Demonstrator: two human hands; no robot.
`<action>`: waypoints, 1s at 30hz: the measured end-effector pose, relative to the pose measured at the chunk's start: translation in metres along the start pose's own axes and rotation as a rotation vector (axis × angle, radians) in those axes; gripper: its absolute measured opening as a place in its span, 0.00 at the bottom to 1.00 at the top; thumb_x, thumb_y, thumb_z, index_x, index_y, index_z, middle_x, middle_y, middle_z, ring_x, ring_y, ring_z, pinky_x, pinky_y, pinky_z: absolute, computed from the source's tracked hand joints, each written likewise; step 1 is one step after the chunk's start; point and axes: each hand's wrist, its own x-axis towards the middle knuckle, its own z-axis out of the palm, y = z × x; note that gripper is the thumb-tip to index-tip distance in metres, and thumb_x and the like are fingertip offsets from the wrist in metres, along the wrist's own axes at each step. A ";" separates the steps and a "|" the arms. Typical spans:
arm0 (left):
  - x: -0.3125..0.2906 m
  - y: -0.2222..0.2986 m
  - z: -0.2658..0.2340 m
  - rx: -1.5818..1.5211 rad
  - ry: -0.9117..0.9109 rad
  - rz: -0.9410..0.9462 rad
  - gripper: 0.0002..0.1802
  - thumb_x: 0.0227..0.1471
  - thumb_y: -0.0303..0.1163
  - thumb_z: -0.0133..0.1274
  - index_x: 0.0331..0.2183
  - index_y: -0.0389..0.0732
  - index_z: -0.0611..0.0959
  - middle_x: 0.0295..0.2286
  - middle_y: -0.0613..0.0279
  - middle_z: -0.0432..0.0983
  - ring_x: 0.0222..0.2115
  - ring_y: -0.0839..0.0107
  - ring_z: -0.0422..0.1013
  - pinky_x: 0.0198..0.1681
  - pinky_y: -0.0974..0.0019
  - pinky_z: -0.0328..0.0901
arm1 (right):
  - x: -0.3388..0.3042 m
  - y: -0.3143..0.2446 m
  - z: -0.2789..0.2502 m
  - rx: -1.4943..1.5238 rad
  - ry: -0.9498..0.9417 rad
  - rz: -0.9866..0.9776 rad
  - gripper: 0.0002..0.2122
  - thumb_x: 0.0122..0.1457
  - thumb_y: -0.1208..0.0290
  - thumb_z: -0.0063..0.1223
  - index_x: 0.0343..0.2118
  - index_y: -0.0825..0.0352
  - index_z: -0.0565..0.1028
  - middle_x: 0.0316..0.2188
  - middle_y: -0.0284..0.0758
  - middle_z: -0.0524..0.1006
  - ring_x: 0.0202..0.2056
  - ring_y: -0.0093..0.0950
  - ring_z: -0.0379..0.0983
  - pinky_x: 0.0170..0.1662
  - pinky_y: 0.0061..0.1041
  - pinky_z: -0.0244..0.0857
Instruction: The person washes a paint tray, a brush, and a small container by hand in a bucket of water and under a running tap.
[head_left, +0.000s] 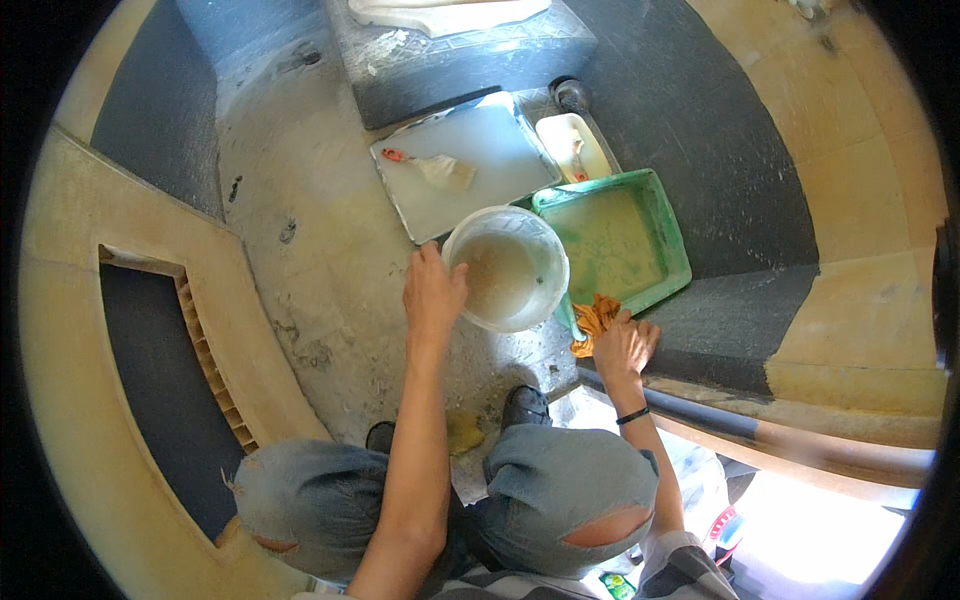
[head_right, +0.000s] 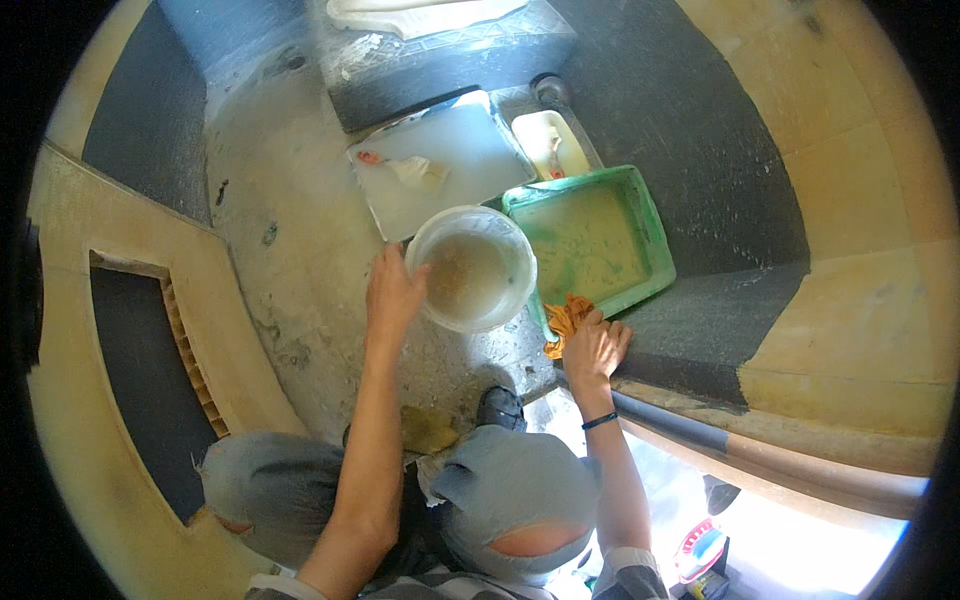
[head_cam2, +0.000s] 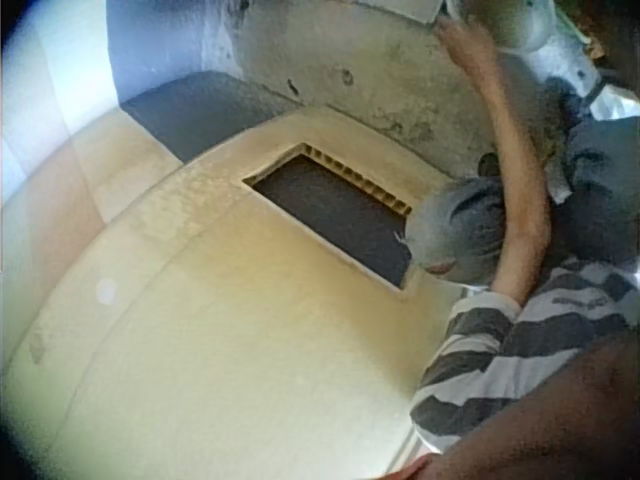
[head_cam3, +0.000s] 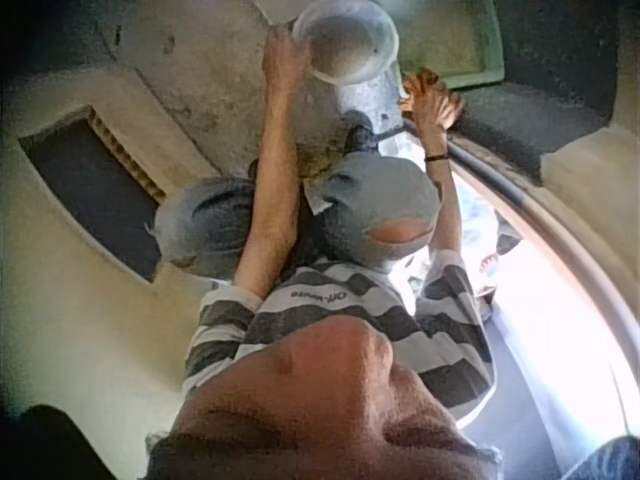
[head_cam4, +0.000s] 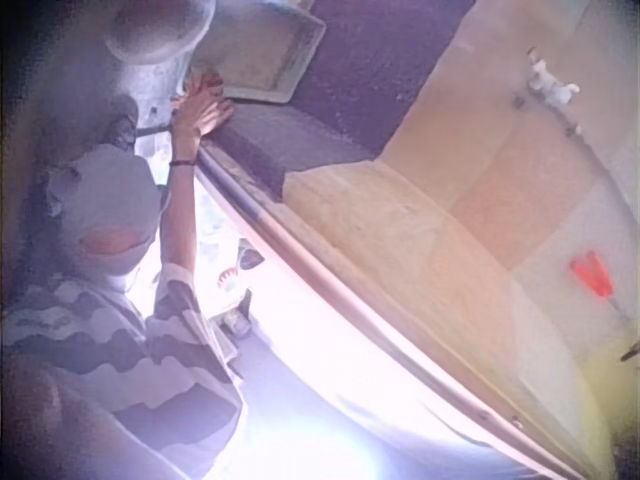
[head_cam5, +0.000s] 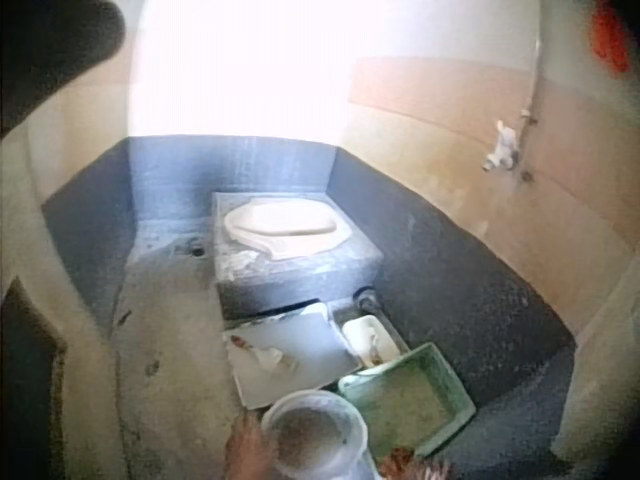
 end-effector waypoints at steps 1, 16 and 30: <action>0.001 0.000 0.001 -0.028 -0.017 0.015 0.28 0.54 0.34 0.61 0.52 0.33 0.70 0.46 0.38 0.72 0.49 0.41 0.70 0.49 0.46 0.68 | 0.000 0.002 0.000 0.014 -0.008 0.007 0.09 0.55 0.67 0.58 0.34 0.67 0.75 0.28 0.41 0.80 0.39 0.37 0.75 0.51 0.36 0.58; -0.004 0.000 0.001 -0.018 -0.130 -0.171 0.31 0.57 0.37 0.58 0.61 0.48 0.69 0.44 0.35 0.72 0.45 0.35 0.72 0.49 0.43 0.68 | -0.033 -0.003 0.004 -0.018 -0.025 -0.055 0.08 0.57 0.72 0.52 0.37 0.68 0.78 0.37 0.42 0.80 0.48 0.38 0.70 0.58 0.41 0.53; 0.001 -0.023 0.001 -0.006 -0.123 -0.072 0.30 0.56 0.34 0.55 0.60 0.46 0.71 0.42 0.36 0.77 0.45 0.39 0.74 0.48 0.42 0.69 | 0.048 -0.108 -0.056 0.973 0.092 -0.563 0.19 0.53 0.68 0.60 0.47 0.68 0.76 0.46 0.46 0.79 0.49 0.49 0.74 0.53 0.43 0.67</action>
